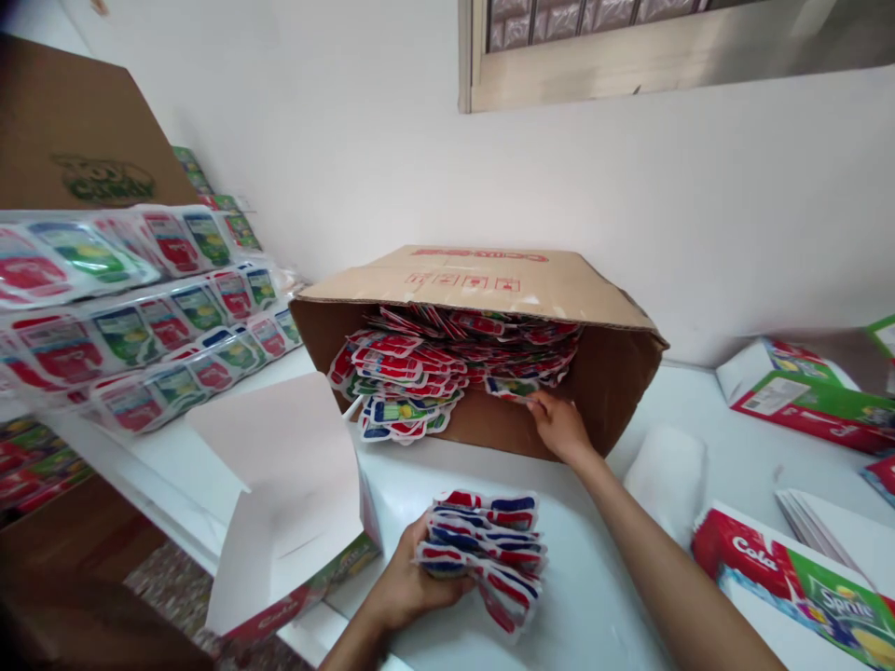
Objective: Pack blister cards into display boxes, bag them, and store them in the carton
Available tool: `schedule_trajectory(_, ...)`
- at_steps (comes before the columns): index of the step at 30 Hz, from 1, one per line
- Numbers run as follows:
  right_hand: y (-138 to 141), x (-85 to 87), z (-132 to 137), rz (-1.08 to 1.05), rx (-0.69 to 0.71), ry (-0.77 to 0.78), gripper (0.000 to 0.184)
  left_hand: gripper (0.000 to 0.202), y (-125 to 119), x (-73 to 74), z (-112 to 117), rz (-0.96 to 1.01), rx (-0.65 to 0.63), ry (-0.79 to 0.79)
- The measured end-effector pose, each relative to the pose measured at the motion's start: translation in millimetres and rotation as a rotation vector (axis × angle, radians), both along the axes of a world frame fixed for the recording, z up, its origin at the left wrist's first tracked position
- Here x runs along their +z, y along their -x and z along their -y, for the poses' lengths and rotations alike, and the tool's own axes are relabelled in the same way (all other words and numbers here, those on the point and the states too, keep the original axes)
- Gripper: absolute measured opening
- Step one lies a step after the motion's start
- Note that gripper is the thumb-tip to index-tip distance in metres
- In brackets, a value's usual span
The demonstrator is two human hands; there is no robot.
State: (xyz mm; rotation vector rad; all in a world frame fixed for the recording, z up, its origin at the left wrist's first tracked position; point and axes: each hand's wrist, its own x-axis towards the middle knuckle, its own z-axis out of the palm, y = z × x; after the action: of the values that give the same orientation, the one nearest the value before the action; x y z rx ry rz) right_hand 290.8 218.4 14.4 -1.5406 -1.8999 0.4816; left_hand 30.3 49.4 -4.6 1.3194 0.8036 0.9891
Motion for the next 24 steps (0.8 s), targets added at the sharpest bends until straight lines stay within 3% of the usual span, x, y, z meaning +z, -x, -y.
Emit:
schedule_trajectory(3, 13.4, -16.5, 60.7, -0.210, 0.186, 0.136, 0.039, 0.081, 1.0, -1.8, -2.5, -0.068, 0.098, -0.044)
schedule_trajectory(6, 15.1, -16.0, 107.6, -0.547, 0.422, 0.425, 0.043, 0.083, 1.4, -0.5, -3.2, -0.127, 0.143, -0.094)
schedule_trajectory(8, 9.9, -9.9, 121.9, -0.599, 0.525, 0.544, 0.046, 0.076, 0.6, 1.5, -1.9, -0.098, 0.082, -0.074)
schedule_trajectory(10, 2.8, -3.8, 121.4, -0.503, 0.575, 0.569, 0.050, 0.067, -0.8, 3.1, 0.2, -0.067, 0.026, -0.050)
schedule_trajectory(12, -2.9, 0.3, 107.1, -0.241, 0.519, 0.472, 0.055, 0.070, -2.7, 3.1, 2.1, -0.058, 0.034, -0.045)
schedule_trajectory(14, -4.8, 2.3, 81.0, 0.048, 0.361, 0.291, 0.054, 0.090, -4.6, 2.0, 3.3, -0.023, 0.077, -0.032)
schedule_trajectory(17, 0.4, 3.8, 27.3, 0.241, 0.095, 0.080, 0.041, 0.113, -6.8, 1.6, 4.0, 0.042, 0.094, -0.001)
schedule_trajectory(20, 9.1, 6.4, -28.0, 0.318, -0.068, -0.056, 0.038, 0.083, -7.1, 6.9, 4.3, 0.008, 0.035, -0.044)
schedule_trajectory(22, 13.2, 8.7, -55.3, 0.362, -0.080, -0.108, 0.035, 0.060, -6.7, 12.5, 4.5, 0.002, 0.000, -0.058)
schedule_trajectory(24, 14.7, 10.0, -69.6, 0.386, -0.053, -0.140, 0.030, 0.055, -6.2, 17.5, 4.8, 0.008, -0.012, -0.046)
